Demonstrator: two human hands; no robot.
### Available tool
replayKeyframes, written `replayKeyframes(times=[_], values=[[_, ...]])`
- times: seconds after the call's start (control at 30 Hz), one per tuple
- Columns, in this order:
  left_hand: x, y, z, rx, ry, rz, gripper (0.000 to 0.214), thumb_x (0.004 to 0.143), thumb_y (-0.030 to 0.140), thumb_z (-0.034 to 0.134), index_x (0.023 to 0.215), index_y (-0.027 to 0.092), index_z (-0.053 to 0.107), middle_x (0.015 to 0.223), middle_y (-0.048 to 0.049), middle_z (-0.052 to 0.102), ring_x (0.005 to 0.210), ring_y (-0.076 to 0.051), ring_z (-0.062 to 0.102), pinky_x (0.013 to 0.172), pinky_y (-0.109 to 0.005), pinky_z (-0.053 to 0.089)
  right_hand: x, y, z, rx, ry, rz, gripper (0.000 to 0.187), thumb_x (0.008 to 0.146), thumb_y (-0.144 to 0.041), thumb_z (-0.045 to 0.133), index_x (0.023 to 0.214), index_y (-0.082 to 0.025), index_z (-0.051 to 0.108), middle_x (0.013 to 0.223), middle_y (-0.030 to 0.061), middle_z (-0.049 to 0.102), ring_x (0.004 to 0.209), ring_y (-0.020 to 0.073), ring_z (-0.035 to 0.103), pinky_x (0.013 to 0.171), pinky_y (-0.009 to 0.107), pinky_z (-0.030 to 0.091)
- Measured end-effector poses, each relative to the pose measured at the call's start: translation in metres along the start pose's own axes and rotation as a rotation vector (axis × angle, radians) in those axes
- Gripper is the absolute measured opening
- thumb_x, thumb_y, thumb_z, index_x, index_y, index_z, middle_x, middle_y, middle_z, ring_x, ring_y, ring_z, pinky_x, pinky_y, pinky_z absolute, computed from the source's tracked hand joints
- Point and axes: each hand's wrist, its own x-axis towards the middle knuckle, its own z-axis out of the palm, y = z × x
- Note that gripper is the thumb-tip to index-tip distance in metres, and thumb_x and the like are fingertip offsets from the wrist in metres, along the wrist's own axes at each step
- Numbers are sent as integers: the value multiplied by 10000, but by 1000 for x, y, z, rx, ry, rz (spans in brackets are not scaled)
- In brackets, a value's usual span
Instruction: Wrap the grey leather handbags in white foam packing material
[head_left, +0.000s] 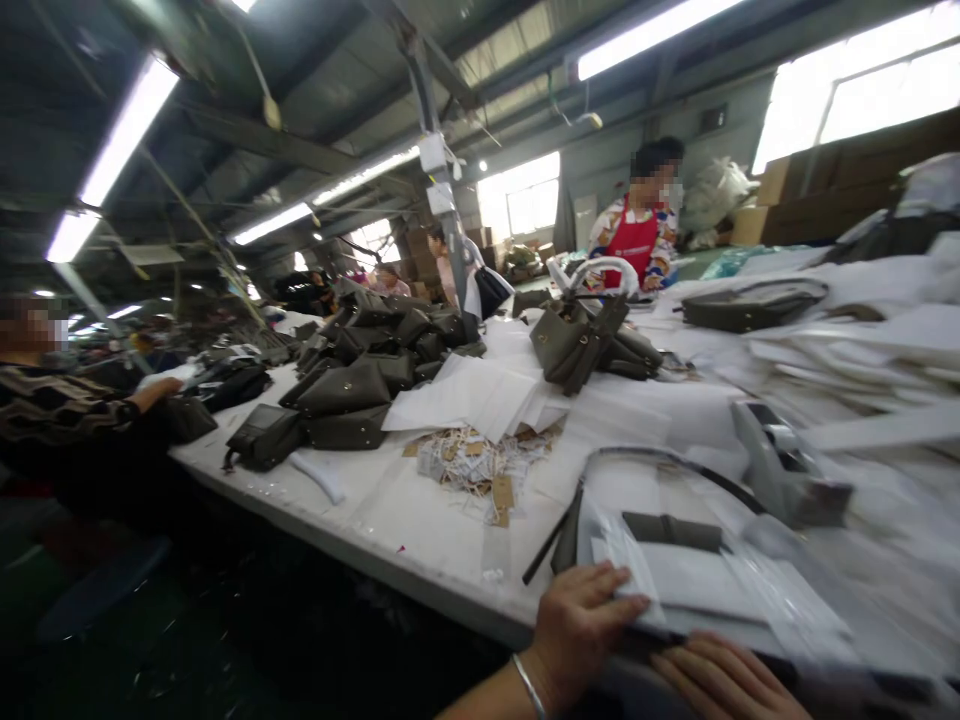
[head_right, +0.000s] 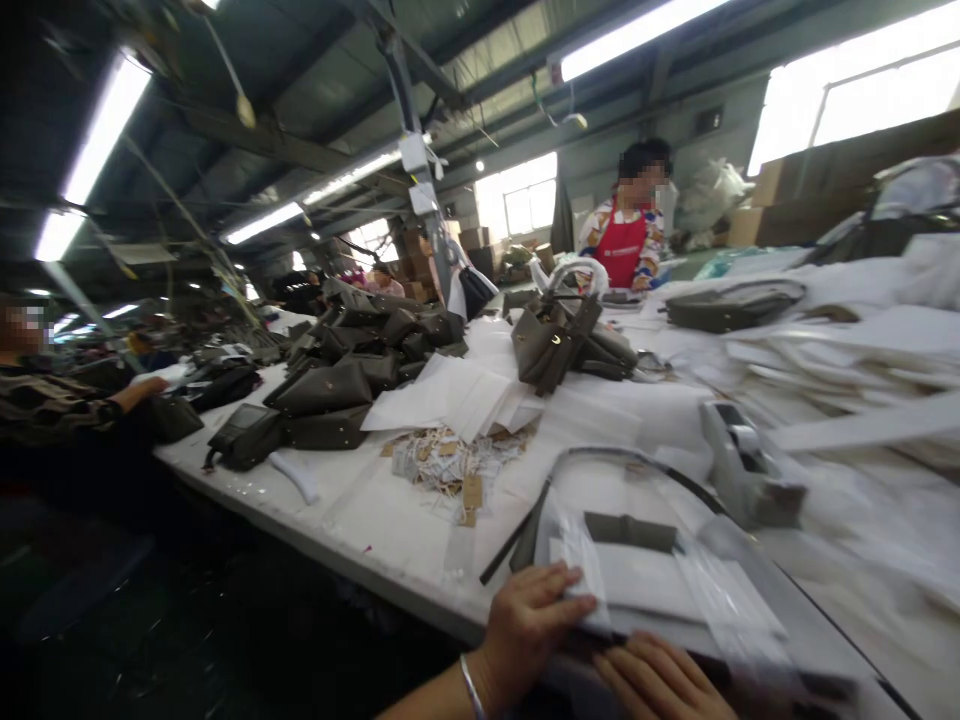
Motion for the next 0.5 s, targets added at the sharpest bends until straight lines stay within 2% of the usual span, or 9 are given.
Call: replayKeyframes(times=[0.03, 0.1, 0.23, 0.3, 0.37, 0.5], values=[[4, 4, -9, 15, -60, 6, 231, 953, 300, 586, 1146, 328, 709, 1200, 12, 713, 1143, -159, 653, 928, -287, 582, -1, -7, -8, 24, -48, 60, 389, 1044, -221, 401, 1387, -253, 580, 1110, 20, 745, 988, 189, 701, 899, 308, 555], [9, 7, -21, -76, -111, -10, 315, 957, 197, 564, 1239, 298, 662, 1259, -23, 684, 1197, -176, 622, 992, -336, 553, -6, -23, -20, 61, -49, 164, 427, 1026, -129, 388, 1404, -239, 552, 1140, 49, 734, 1032, 184, 687, 969, 364, 540], [8, 0, -17, -233, -188, -52, 418, 969, 144, 525, 1355, 298, 572, 1384, -50, 597, 1311, -219, 531, 1063, -423, 505, -29, -53, -20, 2, -193, 394, 442, 1005, -85, 419, 1415, -212, 527, 1308, 98, 649, 1240, 220, 576, 1051, 441, 476], [5, 0, -15, -254, -188, -56, 425, 971, 134, 518, 1356, 306, 570, 1394, -45, 588, 1313, -225, 528, 1062, -436, 505, -37, -63, -13, -56, -263, 433, 462, 997, -69, 419, 1417, -230, 525, 1368, 92, 606, 1295, 236, 527, 1085, 466, 429], [4, 2, -16, -247, -182, -50, 424, 970, 132, 520, 1353, 308, 573, 1396, -40, 587, 1308, -225, 532, 1058, -434, 509, -40, -68, -3, -93, -300, 440, 481, 992, -61, 427, 1420, -258, 521, 1380, 74, 597, 1277, 234, 538, 1106, 469, 390], [6, 4, -20, -214, -173, -33, 422, 969, 131, 520, 1355, 294, 572, 1392, -43, 591, 1309, -225, 531, 1062, -425, 506, -25, -68, 13, -79, -220, 397, 440, 1002, -74, 439, 1392, -248, 549, 1344, 70, 626, 1231, 223, 575, 1099, 461, 384]])
